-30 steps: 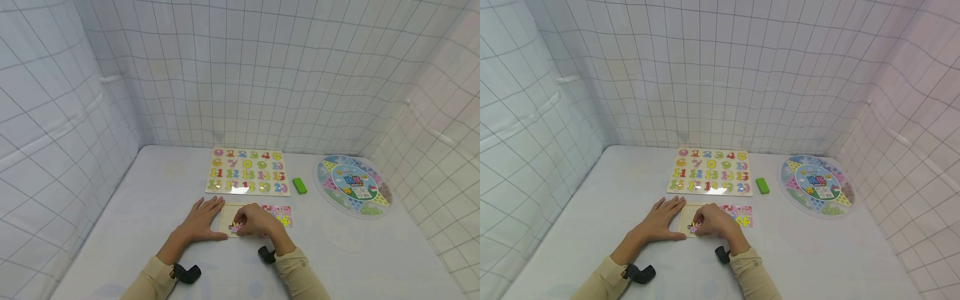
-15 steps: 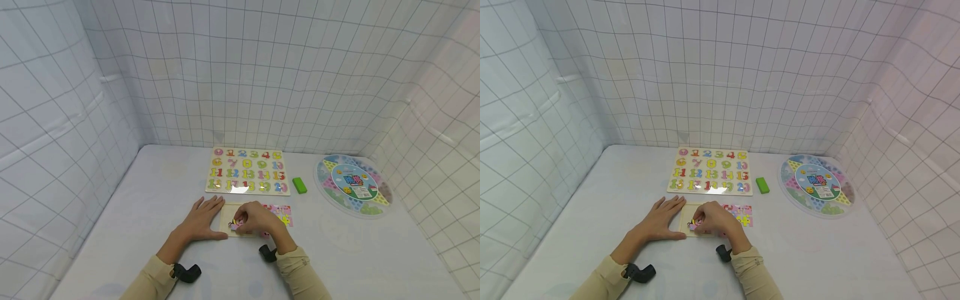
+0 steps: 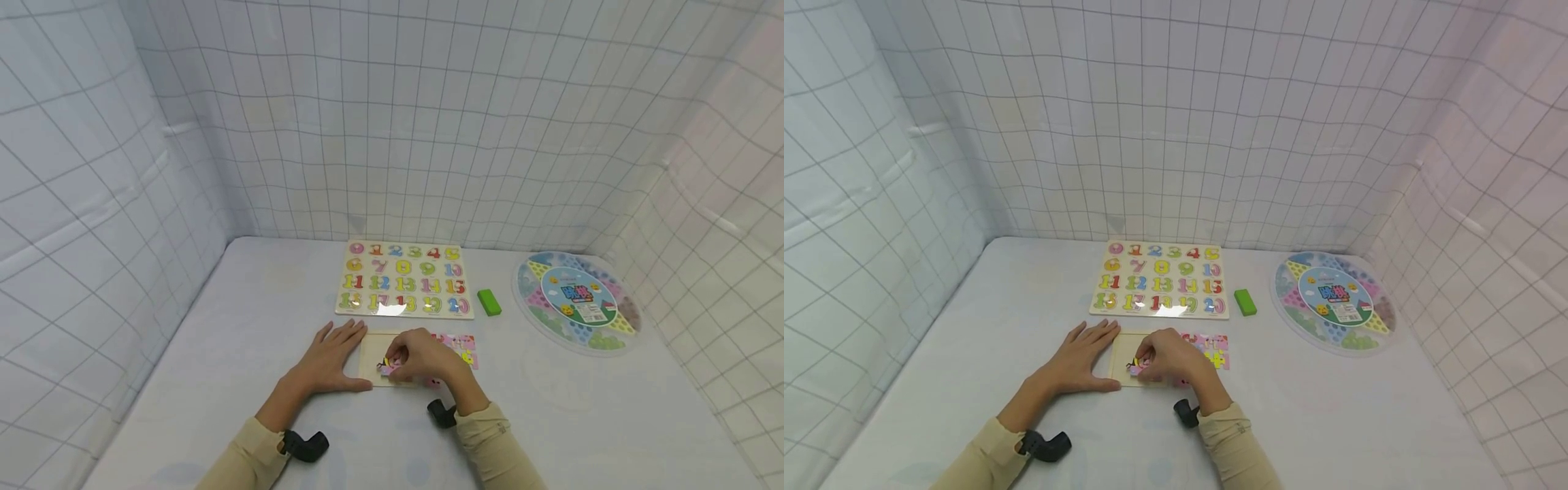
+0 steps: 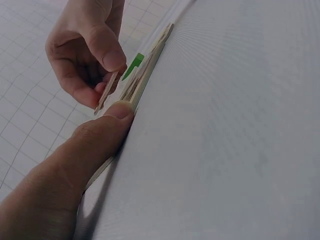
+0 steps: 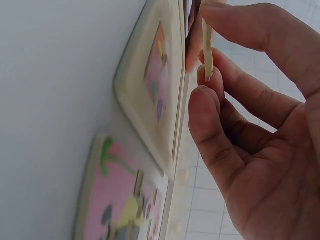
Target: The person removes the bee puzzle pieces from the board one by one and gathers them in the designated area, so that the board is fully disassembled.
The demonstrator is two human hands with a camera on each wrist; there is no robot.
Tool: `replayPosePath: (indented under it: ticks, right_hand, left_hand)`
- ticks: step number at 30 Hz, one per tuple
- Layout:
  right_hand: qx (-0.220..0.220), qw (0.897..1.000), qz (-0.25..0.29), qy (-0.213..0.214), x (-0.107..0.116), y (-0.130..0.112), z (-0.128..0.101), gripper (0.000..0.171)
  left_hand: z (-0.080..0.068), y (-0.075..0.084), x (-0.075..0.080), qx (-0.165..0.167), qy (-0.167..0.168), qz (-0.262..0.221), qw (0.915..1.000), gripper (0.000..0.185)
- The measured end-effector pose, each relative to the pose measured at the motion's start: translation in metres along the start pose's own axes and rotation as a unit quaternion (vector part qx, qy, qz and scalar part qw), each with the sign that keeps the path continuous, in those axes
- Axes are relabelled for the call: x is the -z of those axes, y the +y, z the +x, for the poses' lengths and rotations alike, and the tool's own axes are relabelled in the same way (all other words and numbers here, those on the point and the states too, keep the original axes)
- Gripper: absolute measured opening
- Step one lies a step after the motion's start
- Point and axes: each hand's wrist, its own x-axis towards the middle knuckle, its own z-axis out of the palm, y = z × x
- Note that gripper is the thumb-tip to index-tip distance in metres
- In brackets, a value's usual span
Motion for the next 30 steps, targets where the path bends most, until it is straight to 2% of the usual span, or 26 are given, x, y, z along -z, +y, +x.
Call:
replayPosePath:
  ticks: [22, 30]
  right_hand:
    - [-0.031, 0.998, -0.032, 0.040, 0.026, 0.053, -0.054, 0.025]
    - [-0.060, 0.997, -0.021, 0.044, 0.032, 0.063, -0.068, 0.024]
  left_hand:
    - [-0.002, 0.001, 0.000, 0.007, -0.001, -0.005, 1.0000, 0.112]
    - [0.000, 0.002, 0.000, 0.009, -0.001, -0.005, 0.9999, 0.112]
